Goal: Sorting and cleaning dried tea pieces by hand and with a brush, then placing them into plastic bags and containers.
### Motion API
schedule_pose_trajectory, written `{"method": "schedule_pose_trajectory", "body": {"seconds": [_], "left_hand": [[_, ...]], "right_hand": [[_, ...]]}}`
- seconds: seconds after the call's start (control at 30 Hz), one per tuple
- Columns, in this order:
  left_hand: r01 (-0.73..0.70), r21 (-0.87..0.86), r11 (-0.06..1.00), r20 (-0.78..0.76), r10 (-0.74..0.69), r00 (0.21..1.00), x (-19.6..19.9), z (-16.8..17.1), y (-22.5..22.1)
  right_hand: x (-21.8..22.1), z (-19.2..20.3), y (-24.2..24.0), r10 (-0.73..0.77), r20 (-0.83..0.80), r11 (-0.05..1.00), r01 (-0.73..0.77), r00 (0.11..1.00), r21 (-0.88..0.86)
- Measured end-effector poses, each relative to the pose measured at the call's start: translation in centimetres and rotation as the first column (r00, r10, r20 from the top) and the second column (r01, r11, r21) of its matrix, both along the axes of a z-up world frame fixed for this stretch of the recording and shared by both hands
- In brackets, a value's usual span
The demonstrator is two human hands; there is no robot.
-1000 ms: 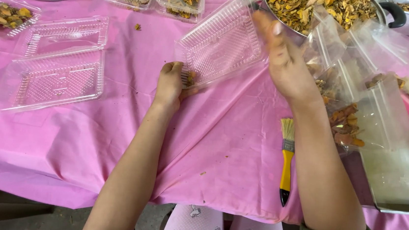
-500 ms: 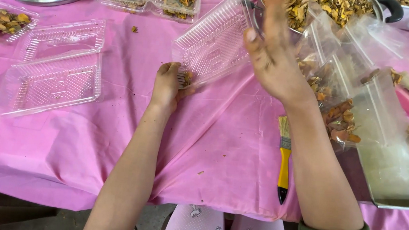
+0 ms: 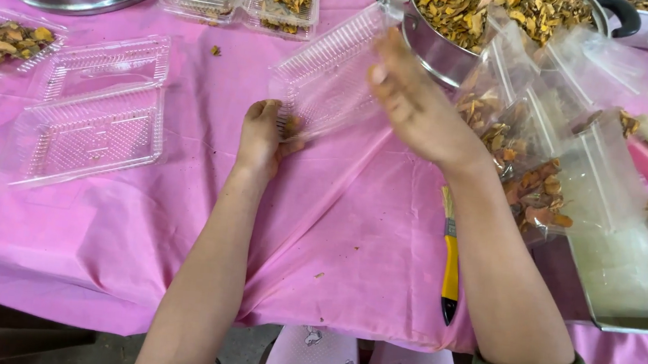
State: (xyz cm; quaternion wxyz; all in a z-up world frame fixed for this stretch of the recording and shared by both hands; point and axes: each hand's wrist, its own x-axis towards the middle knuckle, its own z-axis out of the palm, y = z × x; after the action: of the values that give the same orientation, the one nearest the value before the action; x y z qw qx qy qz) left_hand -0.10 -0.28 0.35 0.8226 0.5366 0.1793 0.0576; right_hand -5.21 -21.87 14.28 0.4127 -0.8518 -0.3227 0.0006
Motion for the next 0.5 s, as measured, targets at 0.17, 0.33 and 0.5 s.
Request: {"method": "schedule_pose_trajectory", "body": {"seconds": [0.17, 0.33, 0.5], "left_hand": [[-0.010, -0.023, 1.000, -0.024, 0.010, 1.000, -0.2, -0.1, 0.0], [-0.052, 0.021, 0.998, -0.069, 0.053, 0.996, -0.1, -0.1, 0.3], [-0.056, -0.027, 0.998, -0.010, 0.056, 0.998, 0.2, -0.5, 0.8]], "right_hand": [[3.9, -3.9, -2.4, 0.169, 0.283, 0.985, -0.152, 0.944, -0.079], [-0.3, -0.1, 0.3, -0.099, -0.030, 0.994, 0.100, 0.995, 0.042], [1.2, -1.6, 0.3, -0.003, 0.061, 0.950, -0.017, 0.998, 0.313]]}}
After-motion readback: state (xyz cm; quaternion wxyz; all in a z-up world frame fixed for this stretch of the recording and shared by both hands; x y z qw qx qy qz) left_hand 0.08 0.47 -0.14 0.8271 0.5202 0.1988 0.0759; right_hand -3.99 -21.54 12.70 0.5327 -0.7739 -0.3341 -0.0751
